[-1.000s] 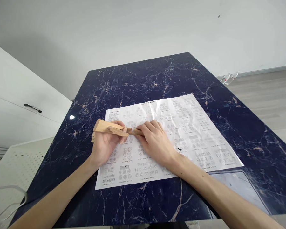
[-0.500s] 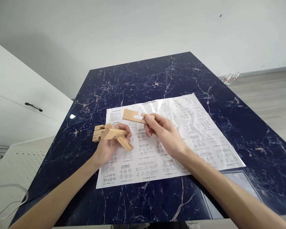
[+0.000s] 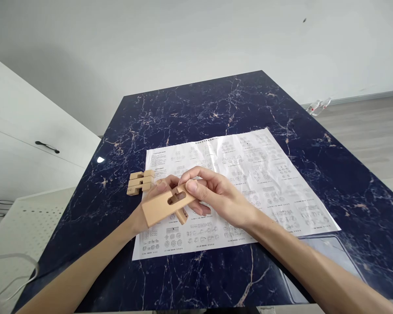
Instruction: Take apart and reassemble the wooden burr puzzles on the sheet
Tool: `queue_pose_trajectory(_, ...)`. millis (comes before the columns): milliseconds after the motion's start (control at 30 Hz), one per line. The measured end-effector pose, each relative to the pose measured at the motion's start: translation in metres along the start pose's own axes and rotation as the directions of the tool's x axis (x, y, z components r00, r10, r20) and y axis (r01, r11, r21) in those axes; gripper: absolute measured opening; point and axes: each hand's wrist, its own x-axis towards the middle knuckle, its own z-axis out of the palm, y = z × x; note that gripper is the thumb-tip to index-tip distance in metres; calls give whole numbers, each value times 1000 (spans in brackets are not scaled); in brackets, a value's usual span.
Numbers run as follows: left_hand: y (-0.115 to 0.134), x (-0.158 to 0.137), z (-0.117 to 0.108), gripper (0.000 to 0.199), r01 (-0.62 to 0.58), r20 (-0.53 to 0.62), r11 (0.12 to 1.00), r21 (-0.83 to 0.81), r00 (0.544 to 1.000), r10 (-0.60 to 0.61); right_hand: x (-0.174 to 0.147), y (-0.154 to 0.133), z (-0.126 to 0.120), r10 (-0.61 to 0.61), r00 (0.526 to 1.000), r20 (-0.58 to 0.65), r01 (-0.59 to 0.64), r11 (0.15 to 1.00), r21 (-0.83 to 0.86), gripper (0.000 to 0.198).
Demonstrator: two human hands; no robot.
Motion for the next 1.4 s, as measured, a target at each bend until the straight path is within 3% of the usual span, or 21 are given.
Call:
queue_pose_trajectory(67, -3, -1, -1, 55, 90, 102, 994, -67, 991, -83, -1, 0, 1, -27, 1000, -12, 27, 999, -26, 16)
queue_pose_trajectory(133, -5, -1, -2, 57, 132, 135, 988, -84, 984, -119, -1, 0, 2, -51, 999, -3, 51, 998, -42, 14)
queue_pose_trajectory(300, -2, -2, 1, 57, 127, 121, 991, -50, 985, -120, -1, -1, 4, -123, 991, 56, 126, 991, -53, 8)
queue_pose_trajectory(600, 3, -2, 4, 60, 109, 123, 994, 25, 986, -111, -2, -3, 12, -146, 989, 24, 148, 985, -92, 3)
queue_pose_trajectory(900, 7, -2, 7, 63, 110, 141, 994, -5, 984, -109, -7, -5, 17, -228, 973, -43, 211, 945, -250, 5)
queue_pose_trajectory(1133, 9, -1, 10, 63, 66, 94, 997, 34, 993, -69, -7, -7, 18, -303, 952, -38, 267, 886, -378, 7)
queue_pose_trajectory(1400, 1, -2, 6, 74, 103, 130, 995, -13, 986, -100, -6, -3, 14, -321, 947, -20, 272, 831, -485, 6)
